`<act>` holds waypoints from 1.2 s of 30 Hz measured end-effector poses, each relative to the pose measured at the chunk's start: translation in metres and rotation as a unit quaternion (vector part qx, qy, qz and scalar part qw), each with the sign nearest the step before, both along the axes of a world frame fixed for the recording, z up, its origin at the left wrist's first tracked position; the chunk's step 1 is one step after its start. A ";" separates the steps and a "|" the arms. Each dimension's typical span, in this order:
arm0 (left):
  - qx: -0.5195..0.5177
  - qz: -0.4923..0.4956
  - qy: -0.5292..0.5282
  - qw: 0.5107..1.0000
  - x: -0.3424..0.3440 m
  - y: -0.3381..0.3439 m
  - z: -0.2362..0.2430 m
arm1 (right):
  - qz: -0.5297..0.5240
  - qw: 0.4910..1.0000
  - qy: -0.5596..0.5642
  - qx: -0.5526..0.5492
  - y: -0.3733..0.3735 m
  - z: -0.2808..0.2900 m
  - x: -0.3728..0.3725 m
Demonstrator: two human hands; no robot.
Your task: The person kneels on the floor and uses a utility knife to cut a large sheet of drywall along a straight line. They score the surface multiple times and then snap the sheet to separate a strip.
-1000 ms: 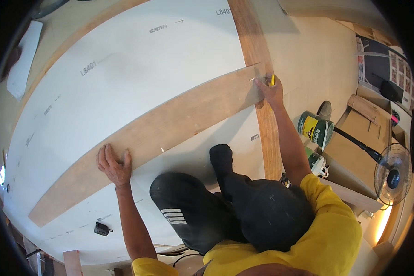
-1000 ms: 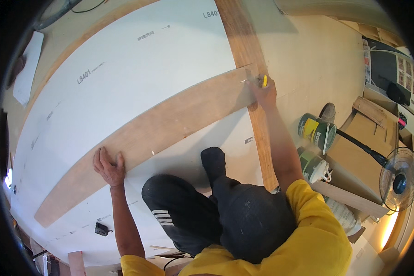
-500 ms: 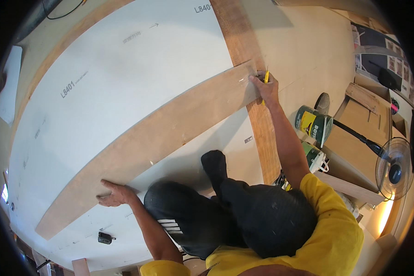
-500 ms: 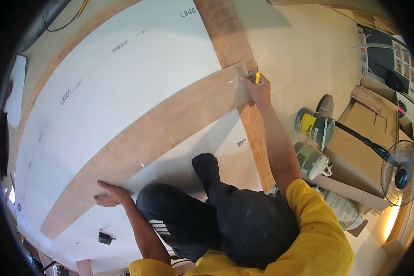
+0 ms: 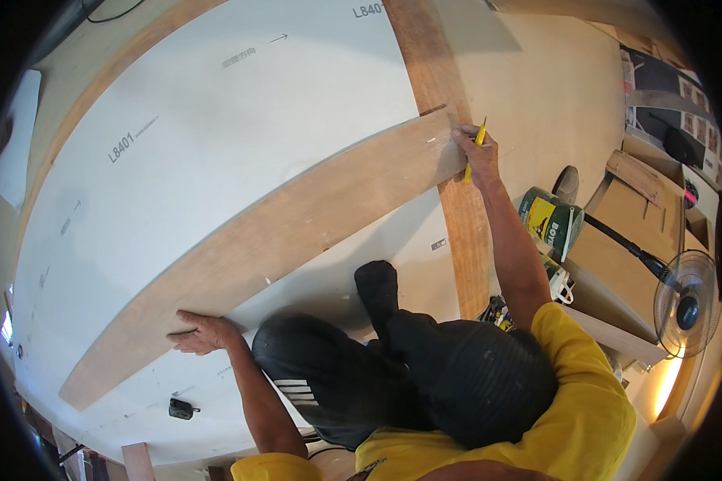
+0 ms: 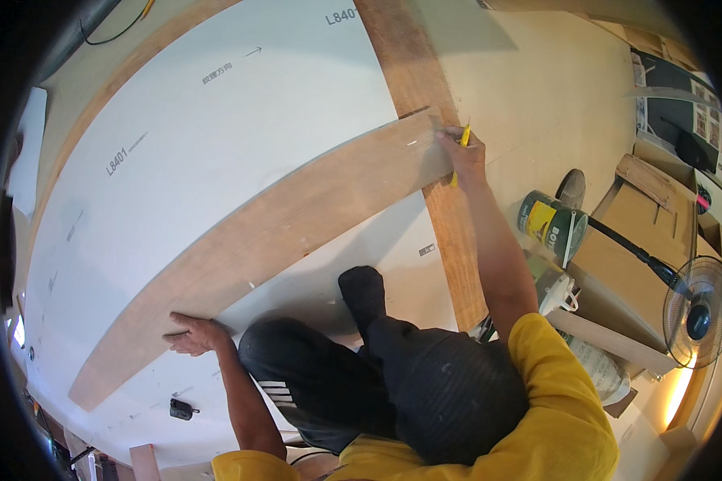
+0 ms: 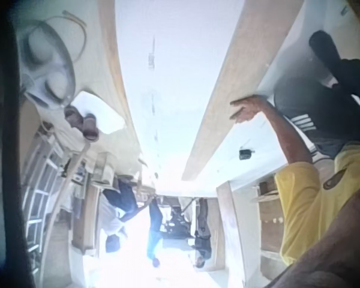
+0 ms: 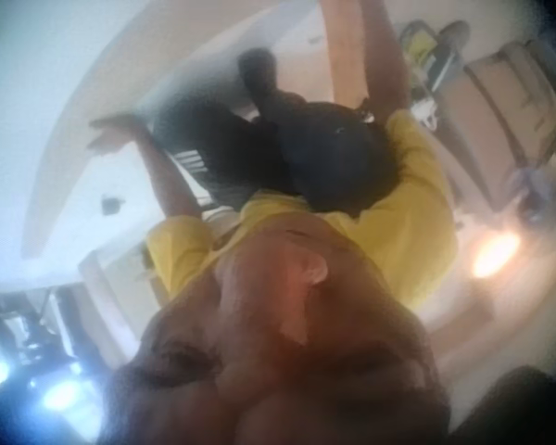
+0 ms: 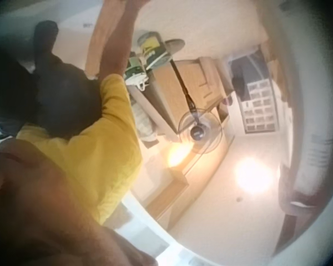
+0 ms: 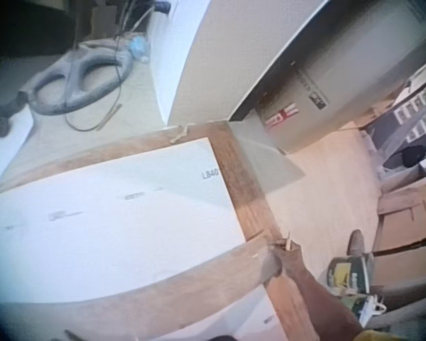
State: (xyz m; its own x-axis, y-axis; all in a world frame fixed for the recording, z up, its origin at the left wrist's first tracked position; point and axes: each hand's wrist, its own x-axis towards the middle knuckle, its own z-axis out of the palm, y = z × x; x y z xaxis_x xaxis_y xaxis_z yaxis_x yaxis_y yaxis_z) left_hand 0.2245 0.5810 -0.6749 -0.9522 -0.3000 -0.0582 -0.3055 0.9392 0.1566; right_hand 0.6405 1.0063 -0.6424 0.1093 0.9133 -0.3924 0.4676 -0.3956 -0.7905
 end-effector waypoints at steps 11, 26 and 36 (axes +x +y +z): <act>-0.005 -0.020 0.004 1.000 0.001 -0.001 0.000 | 0.031 0.999 -0.024 -0.011 0.001 0.002 0.001; 0.008 -0.026 0.014 1.000 0.001 0.002 0.002 | 0.042 0.999 -0.008 0.004 0.005 0.001 0.002; 0.008 -0.023 0.021 0.999 0.003 -0.002 -0.007 | 0.078 0.995 -0.055 -0.031 0.020 -0.014 0.040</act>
State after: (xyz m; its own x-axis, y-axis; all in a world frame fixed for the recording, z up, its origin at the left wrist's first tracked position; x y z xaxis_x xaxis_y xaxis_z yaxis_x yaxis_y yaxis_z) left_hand 0.2277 0.5787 -0.6817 -0.9667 -0.2547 -0.0230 -0.2545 0.9494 0.1838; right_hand 0.6809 1.0262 -0.6564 0.0141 0.8968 -0.4423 0.6098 -0.3583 -0.7070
